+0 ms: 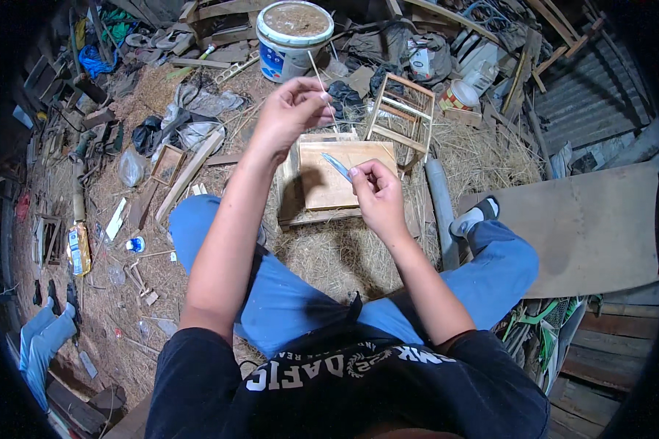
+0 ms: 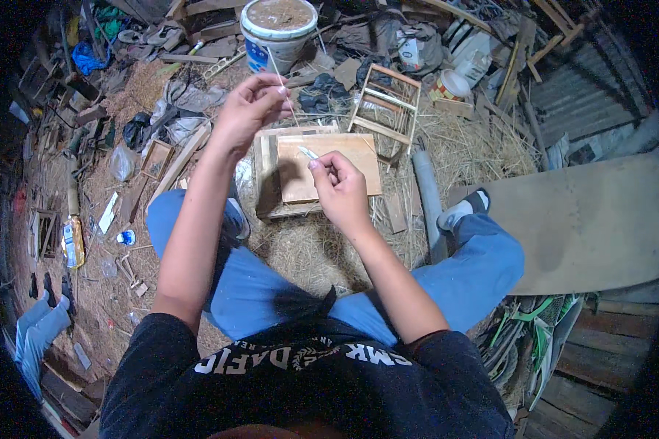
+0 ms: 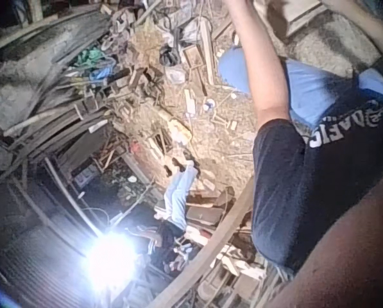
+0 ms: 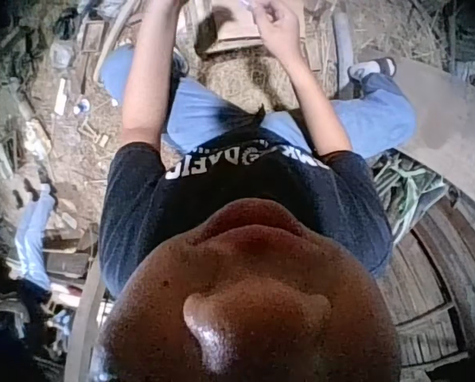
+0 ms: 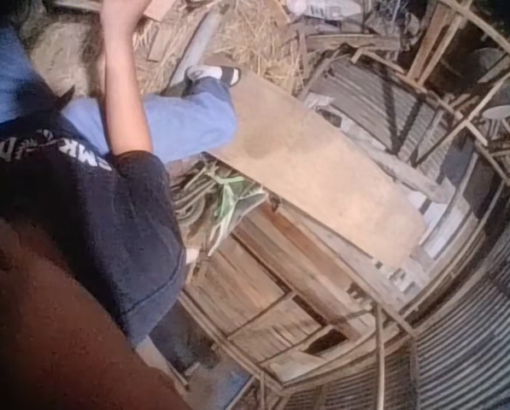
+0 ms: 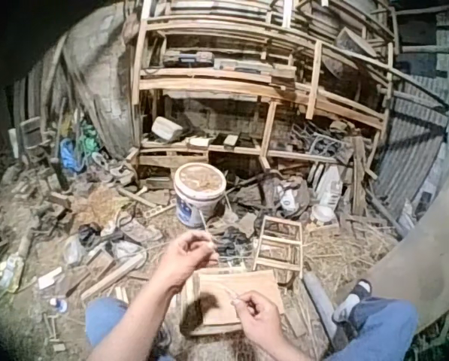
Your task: The person constructs a wooden structure by hand, using a knife to shave and prepare thin wooden sticks. They repeatedly scrape the knife along the length of the sticks while holding them against a wooden block and then insert the finished sticks into a small pre-built wooden frame.
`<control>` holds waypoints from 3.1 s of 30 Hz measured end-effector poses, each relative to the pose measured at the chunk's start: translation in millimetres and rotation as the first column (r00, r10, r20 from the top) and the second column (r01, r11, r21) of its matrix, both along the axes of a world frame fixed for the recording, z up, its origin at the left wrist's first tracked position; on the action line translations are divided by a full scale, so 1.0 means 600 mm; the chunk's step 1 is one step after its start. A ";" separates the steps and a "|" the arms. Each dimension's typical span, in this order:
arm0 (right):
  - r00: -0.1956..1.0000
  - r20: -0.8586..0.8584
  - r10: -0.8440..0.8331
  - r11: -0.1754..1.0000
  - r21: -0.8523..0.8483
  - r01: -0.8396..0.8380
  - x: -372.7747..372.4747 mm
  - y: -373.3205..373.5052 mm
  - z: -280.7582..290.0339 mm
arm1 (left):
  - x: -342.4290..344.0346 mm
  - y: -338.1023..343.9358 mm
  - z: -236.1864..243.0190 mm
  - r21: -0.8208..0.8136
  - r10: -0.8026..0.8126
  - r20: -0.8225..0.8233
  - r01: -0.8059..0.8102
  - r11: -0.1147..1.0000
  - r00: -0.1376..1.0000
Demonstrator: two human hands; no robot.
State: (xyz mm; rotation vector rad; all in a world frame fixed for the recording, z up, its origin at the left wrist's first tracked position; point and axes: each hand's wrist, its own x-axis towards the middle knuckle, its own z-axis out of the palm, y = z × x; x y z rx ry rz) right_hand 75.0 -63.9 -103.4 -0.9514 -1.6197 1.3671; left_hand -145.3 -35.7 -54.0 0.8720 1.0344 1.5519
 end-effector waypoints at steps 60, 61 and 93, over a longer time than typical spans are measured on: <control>0.854 0.515 -0.079 0.963 -0.183 0.199 0.087 -0.029 -0.379 | 0.000 -0.124 -0.374 -0.446 -0.300 -0.713 -0.078 0.892 0.634; 0.857 0.512 -0.057 0.943 -0.254 0.215 0.084 -0.032 -0.371 | 0.000 -0.123 -0.376 -0.446 -0.299 -0.712 -0.080 0.892 0.636; 0.885 0.435 -0.165 0.889 -0.323 0.325 0.065 -0.007 -0.358 | -0.021 -0.141 -0.395 -0.470 -0.417 -0.732 0.044 0.882 0.539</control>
